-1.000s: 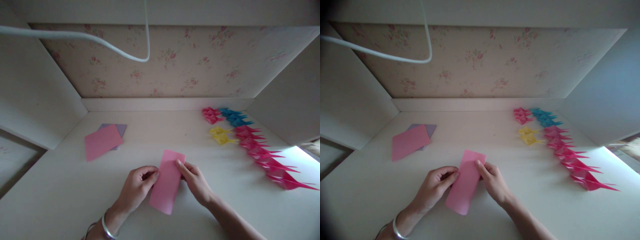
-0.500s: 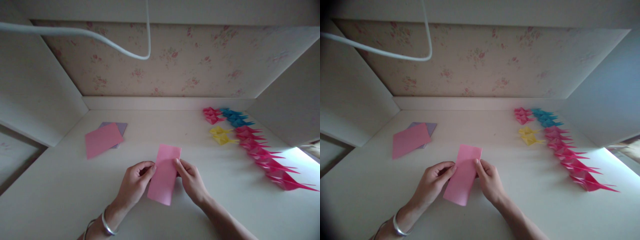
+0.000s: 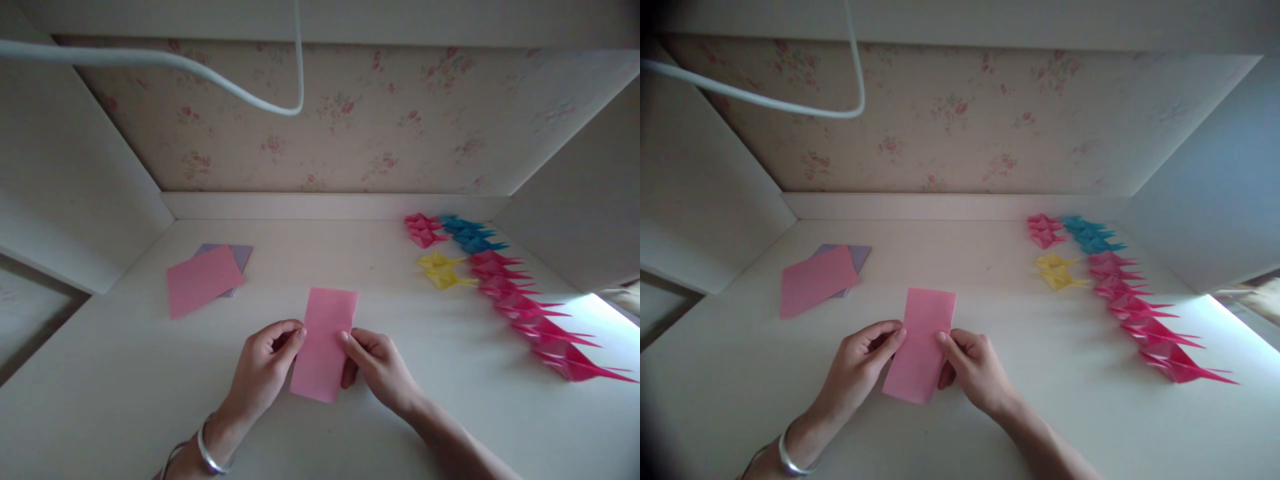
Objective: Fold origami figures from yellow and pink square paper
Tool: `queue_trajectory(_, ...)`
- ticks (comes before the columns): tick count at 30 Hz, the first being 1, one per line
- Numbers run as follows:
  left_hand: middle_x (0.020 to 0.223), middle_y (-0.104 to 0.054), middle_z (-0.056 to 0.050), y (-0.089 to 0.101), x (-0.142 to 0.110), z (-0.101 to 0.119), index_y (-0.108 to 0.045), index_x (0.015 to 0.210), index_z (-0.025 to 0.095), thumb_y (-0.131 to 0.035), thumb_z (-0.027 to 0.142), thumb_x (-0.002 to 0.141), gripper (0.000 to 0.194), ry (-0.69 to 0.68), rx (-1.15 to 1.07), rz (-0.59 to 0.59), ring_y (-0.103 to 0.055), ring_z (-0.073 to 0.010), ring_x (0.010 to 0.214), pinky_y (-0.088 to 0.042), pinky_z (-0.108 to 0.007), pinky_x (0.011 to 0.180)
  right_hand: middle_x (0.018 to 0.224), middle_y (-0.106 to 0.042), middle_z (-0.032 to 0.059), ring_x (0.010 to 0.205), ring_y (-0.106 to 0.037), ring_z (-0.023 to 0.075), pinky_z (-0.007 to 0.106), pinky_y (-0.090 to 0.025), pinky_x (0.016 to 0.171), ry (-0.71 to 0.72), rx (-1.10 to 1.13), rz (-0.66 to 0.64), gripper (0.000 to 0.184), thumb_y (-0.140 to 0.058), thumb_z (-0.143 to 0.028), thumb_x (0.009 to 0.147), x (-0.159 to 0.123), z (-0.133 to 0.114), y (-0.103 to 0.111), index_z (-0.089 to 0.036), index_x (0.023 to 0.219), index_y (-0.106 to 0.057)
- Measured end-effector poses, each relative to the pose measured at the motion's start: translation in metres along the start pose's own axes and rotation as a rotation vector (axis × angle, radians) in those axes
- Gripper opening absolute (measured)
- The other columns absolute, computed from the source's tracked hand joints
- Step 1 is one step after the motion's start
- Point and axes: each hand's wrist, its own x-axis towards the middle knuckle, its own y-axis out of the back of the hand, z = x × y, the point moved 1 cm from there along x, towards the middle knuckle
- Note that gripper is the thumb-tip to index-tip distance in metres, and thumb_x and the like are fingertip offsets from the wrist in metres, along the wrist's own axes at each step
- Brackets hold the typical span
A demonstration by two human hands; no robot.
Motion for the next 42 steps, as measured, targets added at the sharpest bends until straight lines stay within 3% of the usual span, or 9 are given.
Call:
queue_trajectory(5, 0.074, -0.067, -0.001, 0.0013, 0.0004, -0.0005, -0.072, 0.087, 0.018, -0.063, 0.043, 0.088, 0.027, -0.010, -0.005, 0.007, -0.058, -0.0158, 0.069, -0.045, -0.021, 0.061, 0.054, -0.065, 0.0032, 0.050, -0.060, 0.0130, 0.021, -0.044, 0.049, 0.028, -0.014, 0.022, 0.050, -0.050, -0.058, 0.094, -0.0018, -0.0010, -0.0009, -0.017, 0.065, -0.058)
queue_trajectory(10, 0.070, -0.062, 0.001, 0.0013, 0.0004, 0.0012, -0.070, 0.085, 0.018, -0.062, 0.044, 0.089, 0.028, -0.009, -0.004, 0.032, -0.053, -0.0140, 0.065, -0.042, -0.020, 0.059, 0.058, -0.066, 0.0040, 0.052, -0.060, 0.0124, 0.021, -0.044, 0.051, 0.007, 0.010, -0.081, 0.050, -0.052, -0.058, 0.093, -0.0025, -0.0001, -0.0039, -0.016, 0.068, -0.060)
queue_trajectory(15, 0.068, -0.060, 0.001, 0.0012, -0.0004, 0.0022, -0.069, 0.083, 0.017, -0.062, 0.045, 0.088, 0.029, -0.011, -0.011, 0.031, -0.052, -0.0135, 0.063, -0.041, -0.020, 0.058, 0.046, -0.058, -0.0004, 0.041, -0.055, 0.0107, 0.019, -0.036, 0.041, -0.054, -0.028, -0.031, 0.051, -0.051, -0.060, 0.092, -0.0030, 0.0035, -0.0040, -0.016, 0.068, -0.058)
queue_trajectory(19, 0.069, -0.062, 0.000, 0.0030, 0.0000, 0.0017, -0.070, 0.086, 0.016, -0.064, 0.044, 0.087, 0.028, 0.000, -0.022, 0.079, -0.053, -0.0137, 0.063, -0.043, -0.020, 0.057, 0.047, -0.058, -0.0020, 0.041, -0.057, 0.0113, 0.018, -0.036, 0.041, -0.078, 0.017, -0.085, 0.049, -0.051, -0.061, 0.091, -0.0038, 0.0028, -0.0048, -0.016, 0.076, -0.060)
queue_trajectory(26, 0.060, -0.055, 0.003, 0.0023, 0.0012, -0.0002, -0.073, 0.094, 0.015, -0.065, 0.043, 0.086, 0.030, 0.014, -0.052, 0.096, -0.044, -0.0110, 0.054, -0.035, -0.019, 0.048, 0.041, -0.043, -0.0072, 0.033, -0.047, 0.0078, 0.017, -0.025, 0.036, -0.055, -0.134, -0.050, 0.049, -0.050, -0.060, 0.093, -0.0045, 0.0036, -0.0033, -0.018, 0.065, -0.051)
queue_trajectory(33, 0.062, -0.057, 0.002, 0.0030, 0.0017, -0.0028, -0.073, 0.092, 0.015, -0.067, 0.042, 0.085, 0.028, 0.014, -0.062, 0.148, -0.046, -0.0118, 0.057, -0.038, -0.020, 0.051, 0.054, -0.051, -0.0057, 0.039, -0.051, 0.0068, 0.016, -0.031, 0.038, -0.063, -0.016, -0.197, 0.042, -0.056, -0.055, 0.091, -0.0042, 0.0014, -0.0053, -0.017, 0.076, -0.058)
queue_trajectory(37, 0.060, -0.053, 0.003, 0.0025, 0.0021, -0.0037, -0.072, 0.093, 0.016, -0.066, 0.042, 0.085, 0.028, 0.015, -0.074, 0.138, -0.045, -0.0120, 0.056, -0.038, -0.020, 0.051, 0.062, -0.060, -0.0017, 0.039, -0.050, 0.0052, 0.016, -0.033, 0.038, -0.041, -0.021, -0.181, 0.042, -0.056, -0.053, 0.091, -0.0054, -0.0011, -0.0059, -0.016, 0.073, -0.057)
queue_trajectory(42, 0.058, -0.051, 0.004, 0.0030, 0.0024, -0.0040, -0.070, 0.095, 0.016, -0.067, 0.042, 0.086, 0.028, 0.038, -0.105, 0.169, -0.045, -0.0116, 0.054, -0.037, -0.020, 0.049, 0.048, -0.057, -0.0044, 0.032, -0.042, 0.0052, 0.015, -0.027, 0.034, -0.113, -0.063, -0.223, 0.043, -0.051, -0.055, 0.094, -0.0075, 0.0003, -0.0071, -0.018, 0.073, -0.055)
